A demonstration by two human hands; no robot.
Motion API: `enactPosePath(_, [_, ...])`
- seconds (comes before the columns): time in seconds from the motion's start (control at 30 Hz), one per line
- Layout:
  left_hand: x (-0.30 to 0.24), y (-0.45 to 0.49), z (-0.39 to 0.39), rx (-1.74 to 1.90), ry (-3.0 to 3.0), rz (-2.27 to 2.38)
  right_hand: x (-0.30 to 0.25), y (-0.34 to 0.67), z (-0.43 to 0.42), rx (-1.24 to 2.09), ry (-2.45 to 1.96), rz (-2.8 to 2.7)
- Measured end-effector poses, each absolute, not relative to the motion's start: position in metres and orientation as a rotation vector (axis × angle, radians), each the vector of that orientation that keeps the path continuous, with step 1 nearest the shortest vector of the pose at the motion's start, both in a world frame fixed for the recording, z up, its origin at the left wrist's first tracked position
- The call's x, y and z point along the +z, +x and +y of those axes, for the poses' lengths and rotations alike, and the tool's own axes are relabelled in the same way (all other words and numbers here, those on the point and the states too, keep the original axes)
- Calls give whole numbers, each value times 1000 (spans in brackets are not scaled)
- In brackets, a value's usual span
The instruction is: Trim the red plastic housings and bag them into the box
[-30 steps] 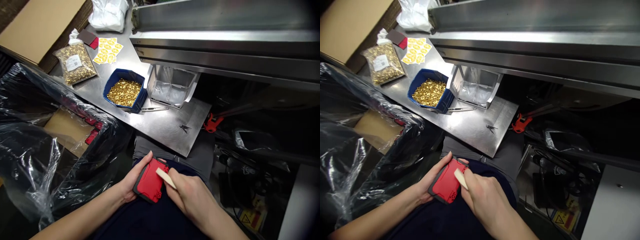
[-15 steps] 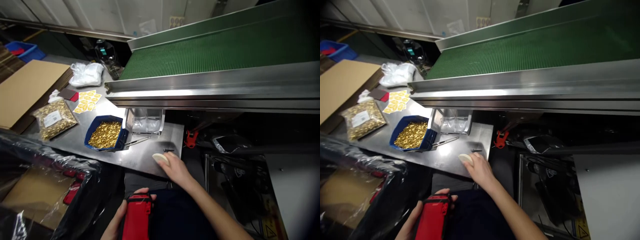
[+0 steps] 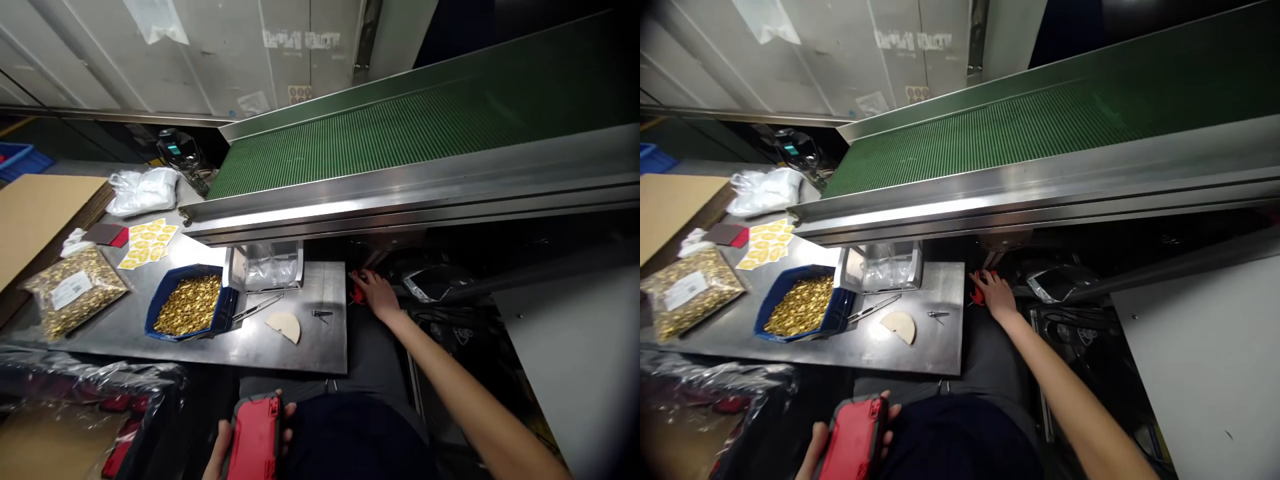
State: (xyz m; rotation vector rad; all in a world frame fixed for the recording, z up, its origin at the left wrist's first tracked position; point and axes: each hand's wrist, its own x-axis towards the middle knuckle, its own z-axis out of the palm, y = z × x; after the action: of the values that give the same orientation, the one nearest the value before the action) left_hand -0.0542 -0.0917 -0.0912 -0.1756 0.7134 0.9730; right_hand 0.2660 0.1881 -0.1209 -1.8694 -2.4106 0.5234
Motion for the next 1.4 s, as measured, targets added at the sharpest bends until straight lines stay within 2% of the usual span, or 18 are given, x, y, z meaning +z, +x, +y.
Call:
enactPosePath(0.13, [-91,-50,-83,1000,-268,699,-130,276,204,604,-1677,-2645])
enactPosePath(0.27, [-99,-64,-99,1100,-234,772,-115,287,202,715,-1406,-2819])
enactPosePath(0.5, [-129,-86,-150,1261,-235,921,-50,281,112,1081,-715,-3072])
enactPosePath(0.63, [-133,-80,-161,1279,-210,967,-16,208,45,1140,-827,-3296])
enactPosePath(0.7, [-130,-77,-164,1262,-185,977,-8,171,31,1068,-877,-3368])
enactPosePath(0.77, [-128,-74,-168,1219,-161,985,-5,147,27,1142,-868,-3353])
enactPosePath(0.93, [-121,-76,-177,1104,-8,1086,-4,143,34,1280,-830,-3373])
enactPosePath(1.07, [-99,-93,-170,996,255,1254,0,155,47,1257,-886,-3444])
enactPosePath(1.17, [-75,-102,-158,757,678,1453,9,147,62,1364,-833,-3473])
enactPosePath(1.27, [-56,-96,-146,83,1435,1627,21,119,75,1276,-756,-3512])
enactPosePath(1.33, [-50,-91,-141,-269,1698,1618,29,97,80,1249,-681,-3565])
enactPosePath(1.4, [-49,-90,-143,-332,1755,1626,33,87,84,1297,-633,-3584])
